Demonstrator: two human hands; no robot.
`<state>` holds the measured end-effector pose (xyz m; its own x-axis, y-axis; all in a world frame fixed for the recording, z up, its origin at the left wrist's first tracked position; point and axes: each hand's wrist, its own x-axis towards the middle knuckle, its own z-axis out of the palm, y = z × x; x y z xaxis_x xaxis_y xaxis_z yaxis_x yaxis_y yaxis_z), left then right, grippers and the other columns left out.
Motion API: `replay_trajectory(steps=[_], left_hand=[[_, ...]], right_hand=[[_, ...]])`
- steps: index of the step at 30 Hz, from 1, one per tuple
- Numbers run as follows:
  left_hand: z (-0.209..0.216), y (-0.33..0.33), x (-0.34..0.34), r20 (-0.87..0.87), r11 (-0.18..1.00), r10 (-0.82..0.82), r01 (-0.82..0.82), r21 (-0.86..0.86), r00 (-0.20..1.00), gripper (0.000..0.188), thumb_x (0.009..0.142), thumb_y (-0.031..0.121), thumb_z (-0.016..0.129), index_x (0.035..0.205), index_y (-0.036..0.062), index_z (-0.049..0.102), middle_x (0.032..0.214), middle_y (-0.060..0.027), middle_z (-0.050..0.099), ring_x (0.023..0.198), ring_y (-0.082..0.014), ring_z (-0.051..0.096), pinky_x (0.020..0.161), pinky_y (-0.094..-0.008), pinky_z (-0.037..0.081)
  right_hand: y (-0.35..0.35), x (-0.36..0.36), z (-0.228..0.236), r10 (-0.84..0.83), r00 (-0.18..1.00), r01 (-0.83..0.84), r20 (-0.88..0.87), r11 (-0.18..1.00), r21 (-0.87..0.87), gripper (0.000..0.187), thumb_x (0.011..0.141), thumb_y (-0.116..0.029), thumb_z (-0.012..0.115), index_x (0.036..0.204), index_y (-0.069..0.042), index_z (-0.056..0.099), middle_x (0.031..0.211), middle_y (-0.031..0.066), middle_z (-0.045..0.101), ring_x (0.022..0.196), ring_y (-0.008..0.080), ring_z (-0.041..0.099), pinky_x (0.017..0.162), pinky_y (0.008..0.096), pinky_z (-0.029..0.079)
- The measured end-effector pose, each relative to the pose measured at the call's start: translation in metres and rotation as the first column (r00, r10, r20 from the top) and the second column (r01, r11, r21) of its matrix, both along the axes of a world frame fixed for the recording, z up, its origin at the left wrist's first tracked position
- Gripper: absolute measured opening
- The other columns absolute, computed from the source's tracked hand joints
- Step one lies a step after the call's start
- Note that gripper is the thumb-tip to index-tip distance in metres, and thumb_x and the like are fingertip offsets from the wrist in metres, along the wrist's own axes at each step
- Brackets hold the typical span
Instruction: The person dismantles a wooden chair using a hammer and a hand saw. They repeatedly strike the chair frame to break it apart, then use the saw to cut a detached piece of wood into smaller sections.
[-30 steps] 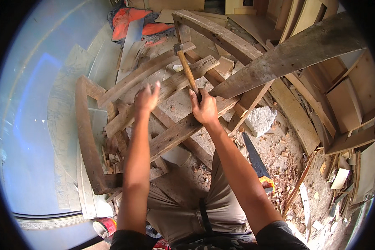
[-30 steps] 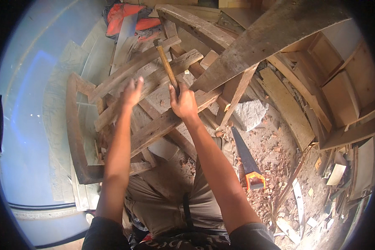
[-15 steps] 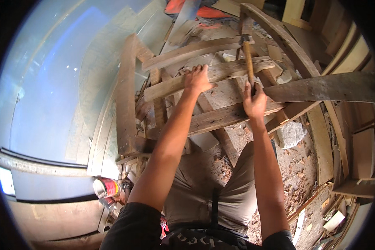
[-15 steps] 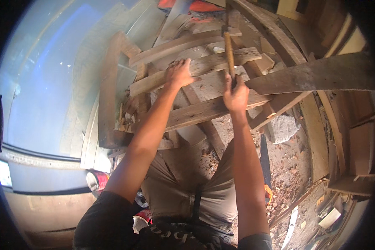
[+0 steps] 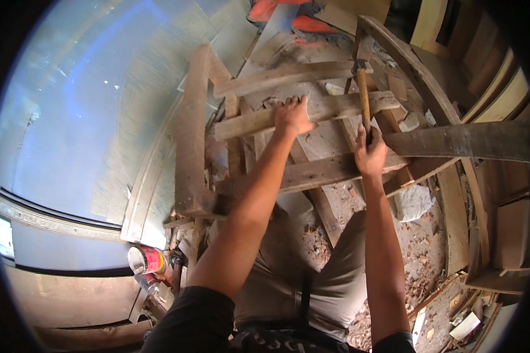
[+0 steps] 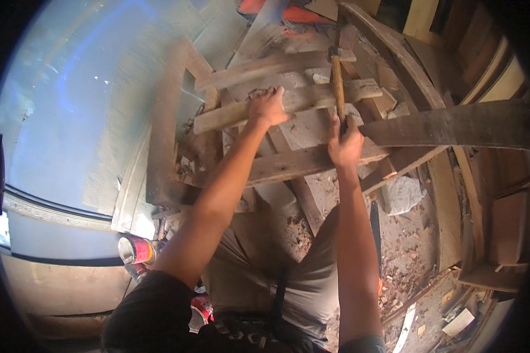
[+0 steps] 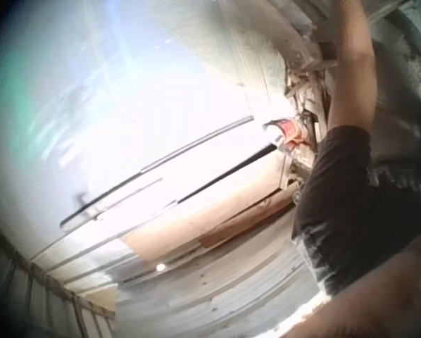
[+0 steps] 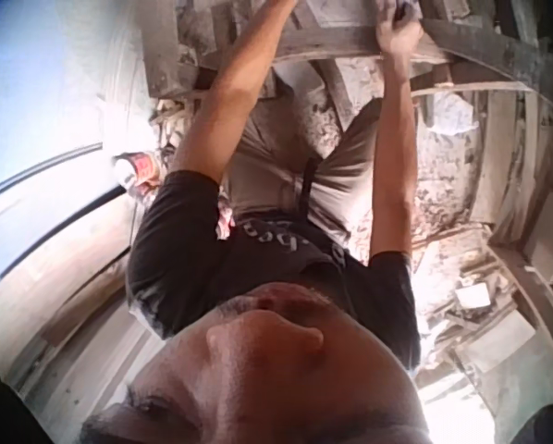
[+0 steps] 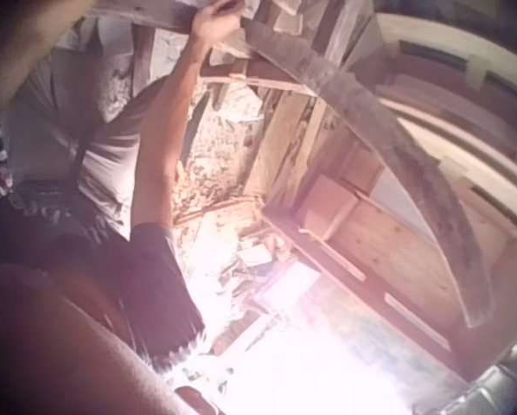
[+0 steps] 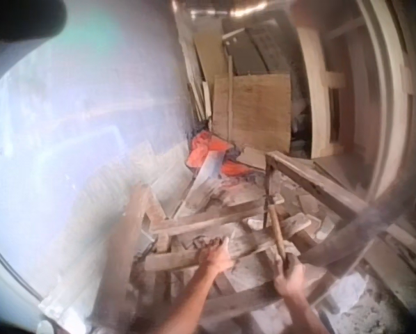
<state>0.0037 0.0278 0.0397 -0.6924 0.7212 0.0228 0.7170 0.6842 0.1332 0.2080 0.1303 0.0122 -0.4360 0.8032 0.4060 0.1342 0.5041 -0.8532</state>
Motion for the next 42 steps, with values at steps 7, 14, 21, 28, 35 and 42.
replay_trajectory(steps=[7,14,21,28,35,42], left_hand=[[-0.006,0.002,-0.011,-0.017,0.999,-0.046,0.047,0.026,0.999,0.118,0.061,0.094,0.058,0.144,0.0111,0.045,0.143,-0.0165,0.052,0.134,-0.0324,0.05,0.113,-0.052,0.034],[0.008,0.008,0.0,-0.004,0.999,0.001,-0.001,0.037,1.0,0.115,0.061,0.093,0.058,0.136,0.0065,0.054,0.128,-0.0193,0.063,0.123,-0.0358,0.059,0.104,-0.0465,0.046],[0.004,0.011,0.0,-0.022,0.996,0.011,-0.009,0.091,1.0,0.11,0.064,0.091,0.06,0.131,0.0043,0.056,0.124,-0.0206,0.065,0.12,-0.0373,0.06,0.1,-0.0475,0.048],[-0.003,0.014,-0.006,-0.059,0.995,-0.034,0.039,0.087,0.998,0.107,0.068,0.091,0.056,0.132,0.0044,0.056,0.123,-0.0223,0.065,0.117,-0.0385,0.061,0.097,-0.0492,0.049],[-0.008,0.016,-0.038,0.264,0.947,0.214,-0.267,0.181,0.94,0.089,0.09,0.081,0.03,0.104,0.0031,0.073,0.104,-0.0247,0.071,0.101,-0.0425,0.067,0.095,-0.0503,0.05],[0.003,0.055,-0.042,0.337,0.713,0.559,-0.646,0.27,0.758,0.081,0.101,0.064,0.025,0.091,0.0029,0.077,0.095,-0.0245,0.072,0.092,-0.0446,0.068,0.087,-0.0508,0.053]], right_hand=[[-0.011,0.006,0.002,-0.026,0.998,0.023,-0.063,0.999,-0.039,0.038,0.1,-0.032,0.063,0.1,0.007,0.062,0.073,0.008,0.061,0.07,0.0101,0.053,0.062,0.031,0.047],[-0.018,0.008,0.04,-0.125,0.983,0.143,0.136,0.981,-0.131,0.03,0.098,-0.023,0.06,0.099,0.007,0.059,0.076,0.0303,0.064,0.073,0.0428,0.066,0.063,0.0471,0.051],[-0.003,0.032,0.034,-0.168,0.968,0.159,0.188,0.985,0.066,0.025,0.095,-0.013,0.055,0.09,0.012,0.055,0.074,0.0355,0.062,0.071,0.0527,0.064,0.064,0.0557,0.052],[0.006,0.043,0.058,-0.099,0.971,0.09,0.216,0.995,0.051,0.021,0.092,-0.011,0.058,0.087,0.01,0.058,0.076,0.0334,0.063,0.08,0.0516,0.064,0.069,0.0547,0.051],[-0.043,0.057,0.1,0.11,0.904,0.132,0.413,0.848,-0.514,0.058,0.102,-0.05,0.049,0.089,0.006,0.061,0.065,0.0235,0.059,0.059,0.0318,0.06,0.059,0.0461,0.047],[-0.138,0.096,0.11,0.164,0.965,0.117,0.206,0.435,-0.893,0.032,0.101,-0.037,0.06,0.094,-0.008,0.051,0.066,-0.0047,0.047,0.052,0.0027,0.041,0.044,0.0225,0.032]])
